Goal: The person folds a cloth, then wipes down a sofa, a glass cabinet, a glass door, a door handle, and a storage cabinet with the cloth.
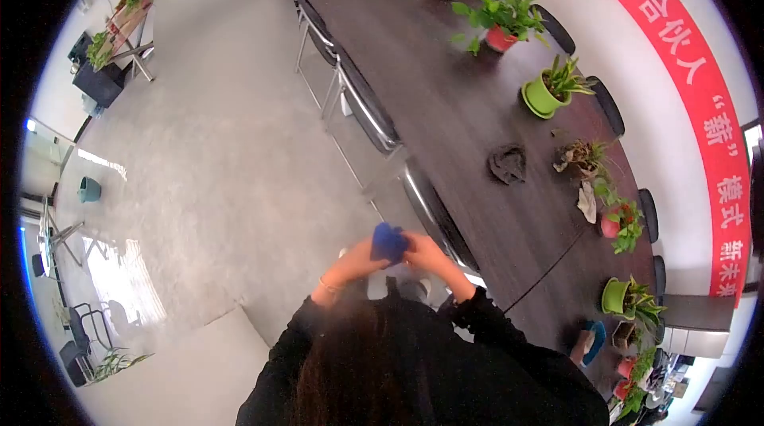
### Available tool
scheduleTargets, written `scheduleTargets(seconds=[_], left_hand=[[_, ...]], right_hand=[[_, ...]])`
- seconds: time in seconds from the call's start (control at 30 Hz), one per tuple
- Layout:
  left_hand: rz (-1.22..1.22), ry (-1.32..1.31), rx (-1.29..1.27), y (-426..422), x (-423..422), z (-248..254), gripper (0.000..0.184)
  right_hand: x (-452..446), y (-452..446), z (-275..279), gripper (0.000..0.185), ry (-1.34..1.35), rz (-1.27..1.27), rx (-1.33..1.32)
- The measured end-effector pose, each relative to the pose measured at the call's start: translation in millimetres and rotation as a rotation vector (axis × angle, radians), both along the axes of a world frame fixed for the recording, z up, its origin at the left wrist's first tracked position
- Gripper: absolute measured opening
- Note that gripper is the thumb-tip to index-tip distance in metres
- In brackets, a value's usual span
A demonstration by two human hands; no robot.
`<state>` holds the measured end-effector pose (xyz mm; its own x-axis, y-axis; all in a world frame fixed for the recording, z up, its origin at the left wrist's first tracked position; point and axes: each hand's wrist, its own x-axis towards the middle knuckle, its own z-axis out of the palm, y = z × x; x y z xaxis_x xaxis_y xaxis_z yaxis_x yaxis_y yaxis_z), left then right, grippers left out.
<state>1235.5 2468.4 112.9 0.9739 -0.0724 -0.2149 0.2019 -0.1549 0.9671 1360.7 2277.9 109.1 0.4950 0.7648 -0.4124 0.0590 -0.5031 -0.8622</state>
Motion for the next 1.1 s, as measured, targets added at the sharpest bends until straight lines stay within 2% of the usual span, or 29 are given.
scheduleTargets(seconds=[0.07, 0.13, 0.17, 0.23, 0.3, 0.37, 0.43, 0.47, 0.5, 0.57, 0.63, 0.7, 0.77, 0.8, 0.83, 0.9, 1.0, 1.03, 1.1], left_hand=[[0.04, 0.017, 0.03, 34, -17, -1, 0.068], [0.305, 0.115, 0.161, 62, -31, -2, 0.075], [0.312, 0.112, 0.169, 75, -36, -2, 0.075], [0.514, 0.187, -0.205, 98, -45, 5, 0.082], [0.538, 0.126, -0.196, 116, -49, 1, 0.08], [0.46, -0.143, 0.327, 130, -50, -16, 0.07], [0.335, 0.032, 0.165, 137, -47, 2, 0.059], [0.323, 0.071, 0.225, 140, -47, -7, 0.054], [0.352, 0.129, 0.176, 141, -43, -8, 0.051], [0.446, 0.085, 0.127, 147, -39, 16, 0.051], [0.532, 0.149, 0.125, 155, -41, 44, 0.053], [0.623, 0.175, 0.136, 169, -42, 46, 0.055], [0.733, 0.139, 0.478, 178, -47, 22, 0.045], [0.717, 0.217, 0.445, 185, -43, 47, 0.044], [0.72, 0.295, 0.532, 191, -45, 47, 0.043], [0.785, 0.186, 0.673, 202, -49, 55, 0.038], [0.933, 0.133, 0.674, 218, -83, 25, 0.035], [0.968, 0.143, 0.674, 221, -92, 32, 0.035], [1.244, 0.423, 0.666, 236, -104, 50, 0.03]], right_hand=[[-4, 43, 19, 0.04, -0.071, 0.052, -0.008], [-6, 74, 36, 0.039, -0.071, 0.062, -0.037], [-6, 90, 44, 0.038, -0.084, 0.066, -0.061], [-10, 114, 60, 0.037, -0.111, 0.09, -0.054], [-10, 130, 62, 0.036, -0.136, 0.116, -0.06], [-5, 143, 54, 0.032, -0.396, 0.183, 0.028], [5, 155, 48, 0.029, -0.447, 0.205, 0.057], [10, 162, 46, 0.027, -0.495, 0.202, 0.084], [16, 171, 48, 0.027, -0.495, 0.238, 0.111], [29, 187, 55, 0.028, -0.45, 0.247, 0.083], [39, 208, 56, 0.027, -0.254, 0.167, 0.173], [53, 233, 66, 0.027, -0.328, 0.251, 0.171], [62, 257, 66, 0.025, -0.425, 0.295, 0.255], [66, 274, 77, 0.026, -0.477, 0.377, 0.173], [68, 291, 75, 0.026, -0.476, 0.426, 0.213], [68, 319, 70, 0.026, -0.387, 0.372, 0.4], [59, 366, 86, 0.027, -0.273, 0.453, 0.449], [54, 381, 88, 0.027, -0.229, 0.473, 0.491], [42, 419, 96, 0.028, -0.164, 0.54, 0.499]])
